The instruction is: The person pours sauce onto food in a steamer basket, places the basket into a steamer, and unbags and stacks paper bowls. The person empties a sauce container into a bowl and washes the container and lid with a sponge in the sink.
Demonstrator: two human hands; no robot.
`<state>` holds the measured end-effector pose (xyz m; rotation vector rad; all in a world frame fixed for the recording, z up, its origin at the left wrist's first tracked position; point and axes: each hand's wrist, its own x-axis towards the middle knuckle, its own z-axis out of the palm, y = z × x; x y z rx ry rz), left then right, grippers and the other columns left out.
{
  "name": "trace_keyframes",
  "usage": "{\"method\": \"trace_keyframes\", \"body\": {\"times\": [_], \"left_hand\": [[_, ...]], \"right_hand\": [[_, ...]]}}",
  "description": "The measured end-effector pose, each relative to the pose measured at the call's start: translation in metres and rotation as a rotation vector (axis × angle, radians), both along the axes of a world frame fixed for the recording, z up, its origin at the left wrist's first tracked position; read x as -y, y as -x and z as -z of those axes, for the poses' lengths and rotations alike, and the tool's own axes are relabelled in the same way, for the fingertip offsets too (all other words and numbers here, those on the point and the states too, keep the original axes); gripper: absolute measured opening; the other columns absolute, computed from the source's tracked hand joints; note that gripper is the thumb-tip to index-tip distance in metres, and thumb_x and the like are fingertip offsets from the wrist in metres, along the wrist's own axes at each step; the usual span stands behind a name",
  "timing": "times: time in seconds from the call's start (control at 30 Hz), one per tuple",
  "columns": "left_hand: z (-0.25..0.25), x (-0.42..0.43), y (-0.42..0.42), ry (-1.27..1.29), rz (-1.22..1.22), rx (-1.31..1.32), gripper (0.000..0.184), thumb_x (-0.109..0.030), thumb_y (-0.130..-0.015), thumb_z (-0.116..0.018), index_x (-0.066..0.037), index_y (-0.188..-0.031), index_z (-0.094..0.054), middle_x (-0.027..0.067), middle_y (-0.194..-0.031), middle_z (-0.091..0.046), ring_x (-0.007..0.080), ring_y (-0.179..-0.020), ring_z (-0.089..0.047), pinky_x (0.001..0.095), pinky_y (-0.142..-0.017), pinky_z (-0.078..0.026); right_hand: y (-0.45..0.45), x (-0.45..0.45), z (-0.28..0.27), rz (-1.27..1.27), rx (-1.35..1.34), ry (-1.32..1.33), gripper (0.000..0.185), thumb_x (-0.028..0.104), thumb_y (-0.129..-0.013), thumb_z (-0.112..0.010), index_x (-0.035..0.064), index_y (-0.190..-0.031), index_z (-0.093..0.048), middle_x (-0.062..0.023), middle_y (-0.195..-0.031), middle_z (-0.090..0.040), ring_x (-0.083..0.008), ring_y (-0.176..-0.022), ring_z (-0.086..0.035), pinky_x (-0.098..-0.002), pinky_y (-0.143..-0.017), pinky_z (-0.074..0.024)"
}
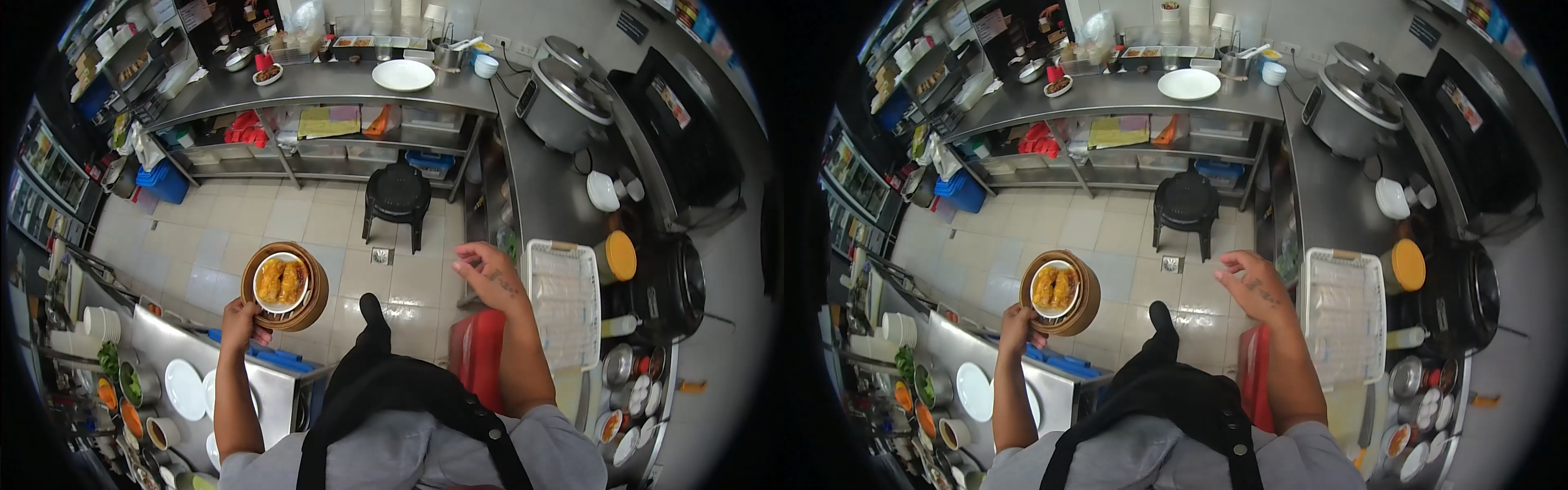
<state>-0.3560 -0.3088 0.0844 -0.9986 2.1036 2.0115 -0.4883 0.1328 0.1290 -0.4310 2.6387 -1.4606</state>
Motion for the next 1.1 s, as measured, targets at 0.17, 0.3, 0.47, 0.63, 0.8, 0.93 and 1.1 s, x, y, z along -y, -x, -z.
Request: {"method": "trace_keyframes", "body": {"times": [0.17,0.3,0.47,0.63,0.8,0.93,1.1], "left_hand": [[0.01,0.014,0.118,0.019,-0.003,-0.021,0.024,-0.008,-0.08,-0.047,0.009,-0.094,-0.056,0.0178,-0.062,-0.063,0.0219,-0.036,-0.057,0.0298,-0.03,-0.048],[0.008,0.03,0.206,0.039,-0.039,-0.035,0.023,-0.007,-0.08,-0.049,0.01,-0.095,-0.055,0.018,-0.063,-0.062,0.0222,-0.036,-0.058,0.0294,-0.03,-0.048],[0.009,0.052,0.291,0.06,-0.05,-0.034,0.022,-0.008,-0.08,-0.049,0.011,-0.092,-0.054,0.0183,-0.062,-0.062,0.0226,-0.037,-0.058,0.0294,-0.03,-0.049],[0.021,0.058,0.36,0.033,-0.138,-0.048,0.023,-0.007,-0.08,-0.049,0.011,-0.092,-0.054,0.0179,-0.062,-0.062,0.0221,-0.036,-0.057,0.0296,-0.03,-0.049],[0.024,0.051,0.42,0.067,-0.237,-0.067,0.024,-0.007,-0.079,-0.049,0.011,-0.094,-0.054,0.0176,-0.063,-0.062,0.0219,-0.035,-0.056,0.0299,-0.03,-0.049],[0.028,0.044,0.458,0.071,-0.392,-0.018,0.026,-0.008,-0.079,-0.05,0.01,-0.097,-0.054,0.0188,-0.067,-0.063,0.0227,-0.036,-0.057,0.03,-0.03,-0.049],[0.016,0.023,0.504,0.097,-0.553,-0.021,0.028,-0.01,-0.079,-0.052,0.009,-0.098,-0.055,0.0172,-0.069,-0.064,0.022,-0.038,-0.057,0.0289,-0.032,-0.048]], "right_hand": [[0.124,-0.021,0.021,0.248,-0.052,-0.017,0.032,0.019,-0.084,-0.07,-0.0019,-0.108,-0.065,-0.0121,-0.098,-0.068,-0.0186,-0.088,-0.064,-0.0304,-0.076,-0.0503],[0.209,-0.034,0.032,0.394,-0.003,-0.031,0.033,0.022,-0.084,-0.069,-0.002,-0.107,-0.066,-0.0113,-0.095,-0.069,-0.0178,-0.087,-0.063,-0.0307,-0.076,-0.0502],[0.302,-0.047,0.065,0.474,0.069,0.12,0.031,0.021,-0.085,-0.069,-0.0033,-0.104,-0.066,-0.0053,-0.088,-0.067,-0.0128,-0.079,-0.06,-0.0278,-0.073,-0.0486],[0.424,-0.026,0.06,0.473,0.121,0.37,0.027,0.026,-0.091,-0.066,0.001,-0.102,-0.064,-0.0034,-0.085,-0.067,-0.0079,-0.07,-0.06,-0.0217,-0.058,-0.045],[0.62,0.005,0.048,0.46,-0.02,0.428,0.041,0.024,-0.087,-0.068,0.0039,-0.121,-0.055,-0.0053,-0.099,-0.065,-0.0096,-0.074,-0.061,-0.0242,-0.06,-0.0466],[0.82,0.026,0.044,0.578,-0.201,0.197,0.065,0.033,-0.078,-0.075,0.0034,-0.129,-0.049,-0.0157,-0.112,-0.062,-0.0239,-0.097,-0.063,-0.0352,-0.082,-0.0508],[1.052,0.027,0.059,0.635,-0.625,-0.312,0.08,0.045,-0.075,-0.073,0.0118,-0.139,-0.039,-0.0241,-0.131,-0.05,-0.0405,-0.115,-0.053,-0.0478,-0.101,-0.0414]]}}
